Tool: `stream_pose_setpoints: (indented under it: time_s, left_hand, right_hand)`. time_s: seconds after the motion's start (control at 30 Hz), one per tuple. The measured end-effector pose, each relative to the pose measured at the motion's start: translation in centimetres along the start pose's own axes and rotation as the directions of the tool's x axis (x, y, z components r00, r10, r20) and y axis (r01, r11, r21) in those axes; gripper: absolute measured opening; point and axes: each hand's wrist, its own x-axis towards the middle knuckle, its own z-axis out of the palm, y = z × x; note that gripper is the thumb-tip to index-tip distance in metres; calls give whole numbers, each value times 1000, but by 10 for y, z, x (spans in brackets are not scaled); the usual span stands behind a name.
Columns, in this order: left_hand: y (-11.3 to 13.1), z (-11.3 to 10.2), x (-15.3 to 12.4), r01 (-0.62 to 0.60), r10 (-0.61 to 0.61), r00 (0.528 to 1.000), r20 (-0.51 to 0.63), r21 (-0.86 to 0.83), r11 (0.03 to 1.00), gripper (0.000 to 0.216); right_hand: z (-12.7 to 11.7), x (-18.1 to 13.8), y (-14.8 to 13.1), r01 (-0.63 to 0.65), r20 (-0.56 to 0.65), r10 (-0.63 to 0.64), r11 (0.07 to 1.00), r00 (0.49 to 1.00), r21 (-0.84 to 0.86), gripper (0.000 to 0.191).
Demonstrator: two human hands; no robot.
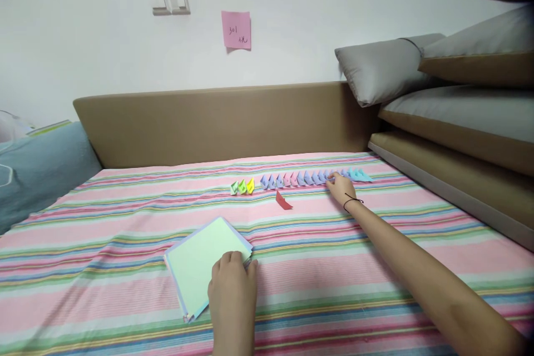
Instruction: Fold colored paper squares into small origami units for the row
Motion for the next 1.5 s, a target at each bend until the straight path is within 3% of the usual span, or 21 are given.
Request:
stream_pose_setpoints:
  time_s: [0.13, 0.4, 1.1, 1.3, 1.5]
  left_hand:
    - [-2, 0, 2, -7, 7, 1000, 11, 6, 1000, 38]
    - [-4, 1, 4, 0, 0, 1000, 13, 37, 999, 37]
    - [-7, 3, 7, -11, 10, 999, 31, 19, 1000, 39]
    - [-6, 3, 6, -9, 9, 1000, 26, 10, 1000, 39]
    - [-5, 3, 7, -6, 5, 1000, 25, 22, 1000, 38]
  right_hand:
    - [2, 2, 6, 26, 41, -29, 998, 999, 53, 27]
    - [8, 3, -8, 22, 76, -33, 990, 997, 137, 28]
    - [8, 5, -19, -65, 165, 42, 988, 985, 141, 28]
    - [6, 5, -18, -33, 109, 23, 996, 994, 88, 29]
    - [7, 4, -26, 83, 95, -87, 996, 992, 43, 27]
